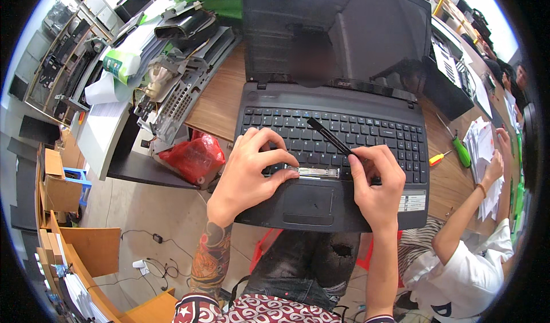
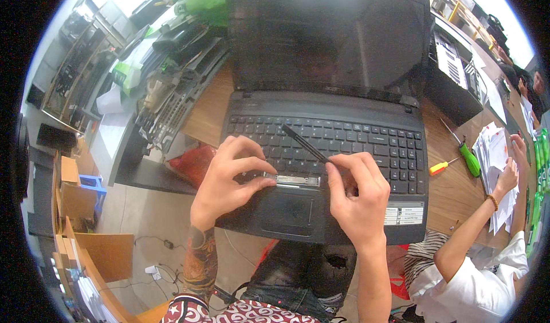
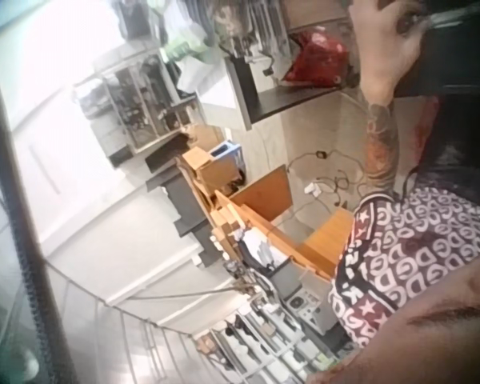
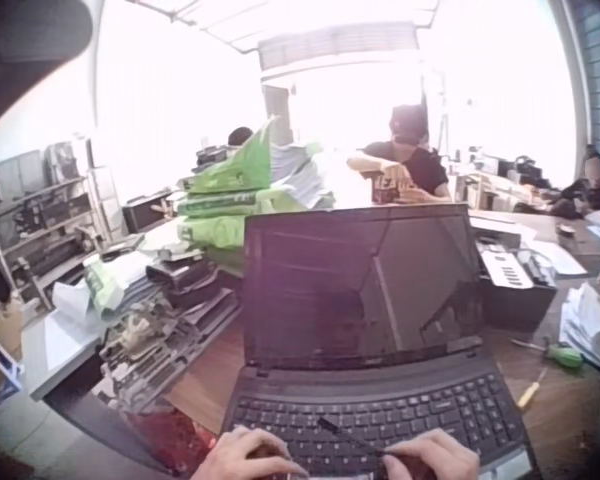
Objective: The person disassembles a laptop casing using a screwdriver, removes and reinstalls the spacebar key on the keyboard, and presses the keys by hand.
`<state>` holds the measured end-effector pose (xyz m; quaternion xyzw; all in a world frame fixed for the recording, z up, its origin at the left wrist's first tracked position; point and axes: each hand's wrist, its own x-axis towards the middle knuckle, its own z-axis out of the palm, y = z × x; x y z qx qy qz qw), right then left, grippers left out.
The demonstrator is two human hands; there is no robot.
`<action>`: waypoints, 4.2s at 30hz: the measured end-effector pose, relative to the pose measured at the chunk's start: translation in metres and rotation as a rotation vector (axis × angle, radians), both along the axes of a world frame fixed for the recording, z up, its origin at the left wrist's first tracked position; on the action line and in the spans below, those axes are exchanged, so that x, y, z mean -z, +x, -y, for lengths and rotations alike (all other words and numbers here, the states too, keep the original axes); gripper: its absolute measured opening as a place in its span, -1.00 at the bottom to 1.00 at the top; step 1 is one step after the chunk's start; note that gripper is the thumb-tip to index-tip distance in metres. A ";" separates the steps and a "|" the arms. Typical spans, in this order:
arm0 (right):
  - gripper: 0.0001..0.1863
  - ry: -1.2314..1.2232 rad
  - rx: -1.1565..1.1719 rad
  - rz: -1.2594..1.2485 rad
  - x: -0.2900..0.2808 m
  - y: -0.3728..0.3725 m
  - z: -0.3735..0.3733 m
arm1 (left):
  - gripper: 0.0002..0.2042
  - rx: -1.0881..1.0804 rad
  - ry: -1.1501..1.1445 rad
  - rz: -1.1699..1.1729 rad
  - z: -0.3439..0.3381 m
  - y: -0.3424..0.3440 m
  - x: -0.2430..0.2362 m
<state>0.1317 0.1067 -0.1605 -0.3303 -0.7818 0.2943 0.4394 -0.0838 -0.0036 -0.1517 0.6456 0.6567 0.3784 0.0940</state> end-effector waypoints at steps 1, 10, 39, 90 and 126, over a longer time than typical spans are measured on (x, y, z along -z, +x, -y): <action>-0.88 0.001 0.002 -0.001 -0.001 0.000 0.000 | -0.82 0.004 -0.010 -0.006 0.000 0.000 -0.001; -0.89 -0.101 -0.010 0.008 0.003 0.003 -0.003 | -0.82 0.065 0.079 -0.108 -0.001 0.002 0.004; -0.75 0.173 -0.254 0.126 0.000 0.006 -0.002 | -0.73 0.048 0.106 -0.090 0.004 0.000 0.003; -0.76 0.491 -0.247 0.434 -0.014 0.007 0.013 | -0.19 0.003 -0.228 -0.531 0.027 0.083 -0.002; -0.13 0.197 -0.379 0.726 -0.010 0.032 0.039 | -0.40 -0.048 -0.168 -0.476 0.031 0.082 0.013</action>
